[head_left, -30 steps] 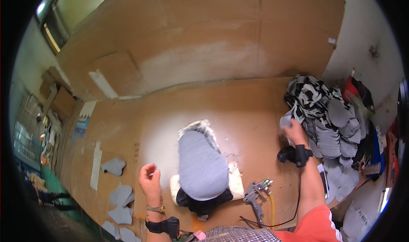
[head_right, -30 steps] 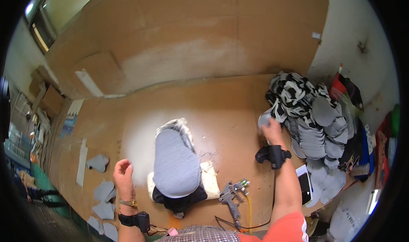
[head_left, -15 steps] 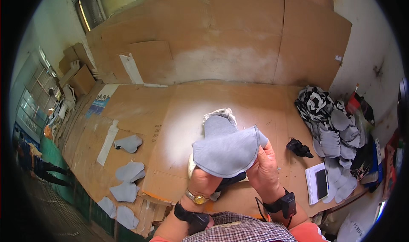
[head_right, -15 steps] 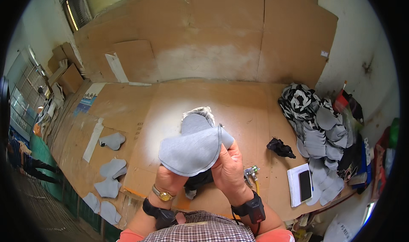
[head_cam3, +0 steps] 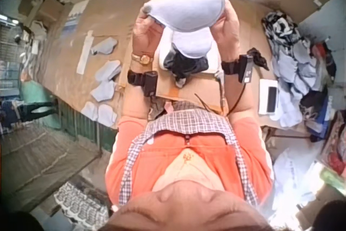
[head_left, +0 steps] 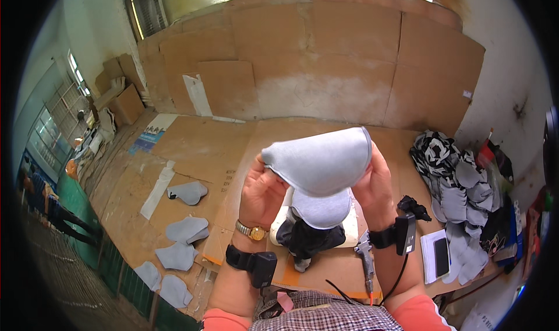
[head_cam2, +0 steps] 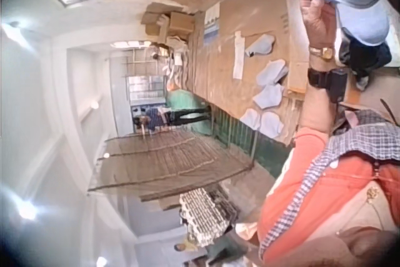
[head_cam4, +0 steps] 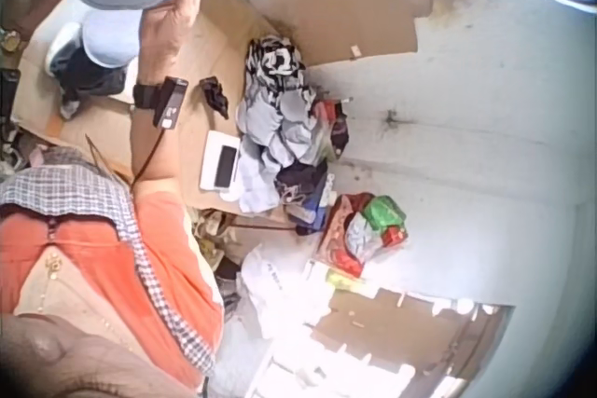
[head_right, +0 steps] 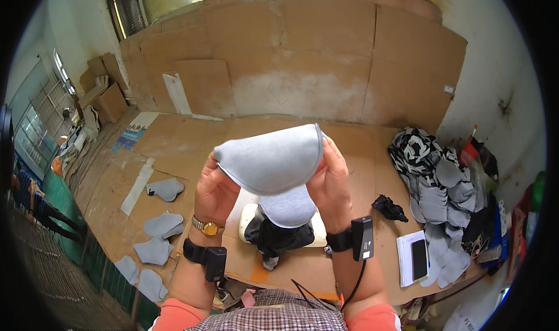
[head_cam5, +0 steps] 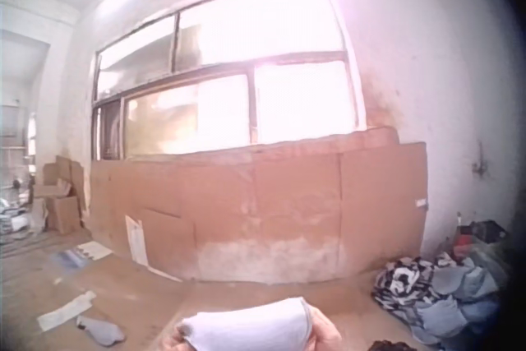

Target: Applying adhesive to foam padding and fabric components using a spray gun for assembly.

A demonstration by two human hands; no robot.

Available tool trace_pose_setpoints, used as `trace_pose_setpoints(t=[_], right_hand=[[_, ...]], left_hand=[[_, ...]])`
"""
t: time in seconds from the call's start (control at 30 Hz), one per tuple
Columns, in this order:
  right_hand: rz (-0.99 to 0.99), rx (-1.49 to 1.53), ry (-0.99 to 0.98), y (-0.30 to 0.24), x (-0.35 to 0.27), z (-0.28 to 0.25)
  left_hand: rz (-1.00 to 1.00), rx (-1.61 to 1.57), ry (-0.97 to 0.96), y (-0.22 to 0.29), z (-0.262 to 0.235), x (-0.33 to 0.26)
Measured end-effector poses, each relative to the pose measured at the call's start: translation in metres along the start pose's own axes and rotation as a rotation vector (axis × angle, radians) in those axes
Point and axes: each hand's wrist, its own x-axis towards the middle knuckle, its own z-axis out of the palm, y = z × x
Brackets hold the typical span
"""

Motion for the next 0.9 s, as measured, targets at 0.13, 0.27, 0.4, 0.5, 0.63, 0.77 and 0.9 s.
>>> trace_pose_setpoints(t=[0.13, 0.27, 0.4, 0.5, 0.63, 0.77, 0.9], right_hand=[[0.139, -0.291, 0.141, 0.018, -0.056, -0.059], [0.376, -0.365, 0.746, 0.046, -0.124, -0.111], [0.254, -0.347, 0.693, 0.052, -0.116, -0.143], [0.204, -0.405, 0.709, 0.058, -0.102, -0.156], [0.201, -0.666, 0.737, 0.071, -0.091, -0.164], [-0.011, -1.134, 0.737, 0.06, -0.082, -0.146], [-0.181, -1.901, -0.355, 0.035, -0.056, -0.114]], left_hand=[[-0.293, 0.04, 0.152, -0.039, -0.042, -0.055], [-0.514, -0.031, 0.377, -0.086, -0.084, -0.107], [-0.465, 0.038, 0.498, -0.107, -0.108, -0.099], [-0.443, 0.172, 0.591, -0.112, -0.114, -0.078], [-0.487, 0.284, 0.691, -0.114, -0.115, -0.065], [-0.447, 0.36, 0.795, -0.113, -0.113, -0.058], [-0.407, 0.406, 0.823, -0.114, -0.108, -0.051]])
